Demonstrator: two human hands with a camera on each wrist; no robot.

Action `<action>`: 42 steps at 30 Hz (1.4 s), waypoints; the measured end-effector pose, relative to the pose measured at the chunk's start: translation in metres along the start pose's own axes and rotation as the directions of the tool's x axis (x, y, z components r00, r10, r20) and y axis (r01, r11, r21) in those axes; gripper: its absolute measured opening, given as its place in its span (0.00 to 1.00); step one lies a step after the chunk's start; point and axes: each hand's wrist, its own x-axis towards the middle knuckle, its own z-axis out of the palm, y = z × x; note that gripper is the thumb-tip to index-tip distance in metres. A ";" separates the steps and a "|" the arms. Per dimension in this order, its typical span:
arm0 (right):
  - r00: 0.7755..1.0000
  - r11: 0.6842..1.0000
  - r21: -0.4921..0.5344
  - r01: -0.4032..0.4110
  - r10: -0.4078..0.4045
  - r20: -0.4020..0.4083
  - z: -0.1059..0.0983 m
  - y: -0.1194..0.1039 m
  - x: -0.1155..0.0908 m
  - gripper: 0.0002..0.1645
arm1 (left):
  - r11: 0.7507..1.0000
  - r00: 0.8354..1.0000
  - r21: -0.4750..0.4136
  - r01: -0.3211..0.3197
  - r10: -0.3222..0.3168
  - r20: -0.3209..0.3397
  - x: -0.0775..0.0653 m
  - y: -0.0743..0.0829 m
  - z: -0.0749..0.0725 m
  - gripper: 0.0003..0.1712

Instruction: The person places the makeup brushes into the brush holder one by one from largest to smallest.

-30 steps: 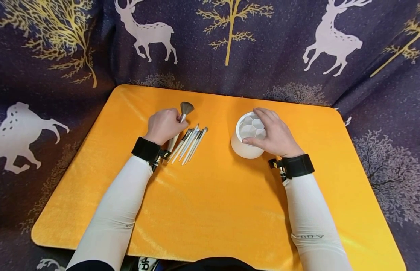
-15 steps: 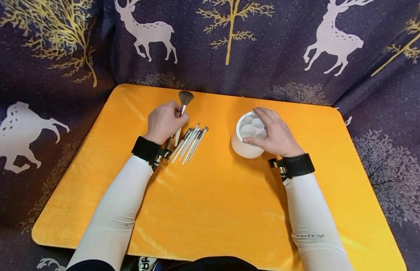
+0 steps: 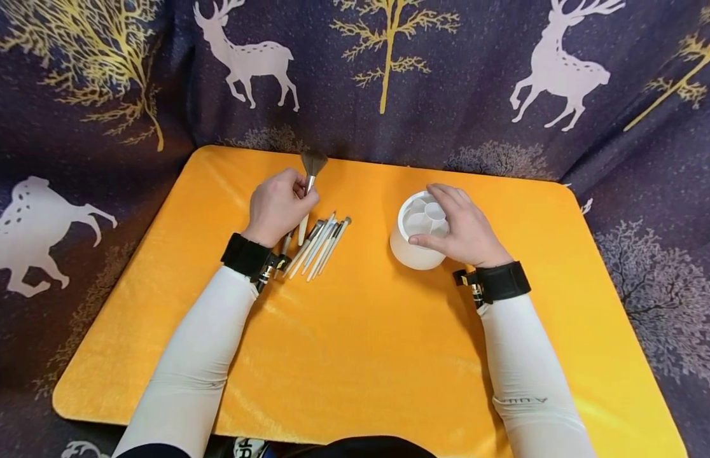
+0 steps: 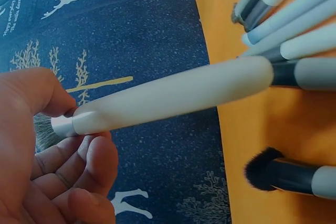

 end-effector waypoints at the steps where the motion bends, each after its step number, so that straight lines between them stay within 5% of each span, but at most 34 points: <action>1: 1.000 1.000 0.002 -0.002 0.002 0.001 0.000 0.000 0.000 0.63 | 1.000 1.000 -0.003 -0.002 0.002 -0.003 0.000 0.001 0.000 0.10; 42: 1.000 1.000 -0.009 -0.009 0.009 0.000 -0.001 -0.002 0.000 0.65 | 0.994 0.998 -0.099 -0.036 0.031 -0.050 0.010 0.034 -0.003 0.10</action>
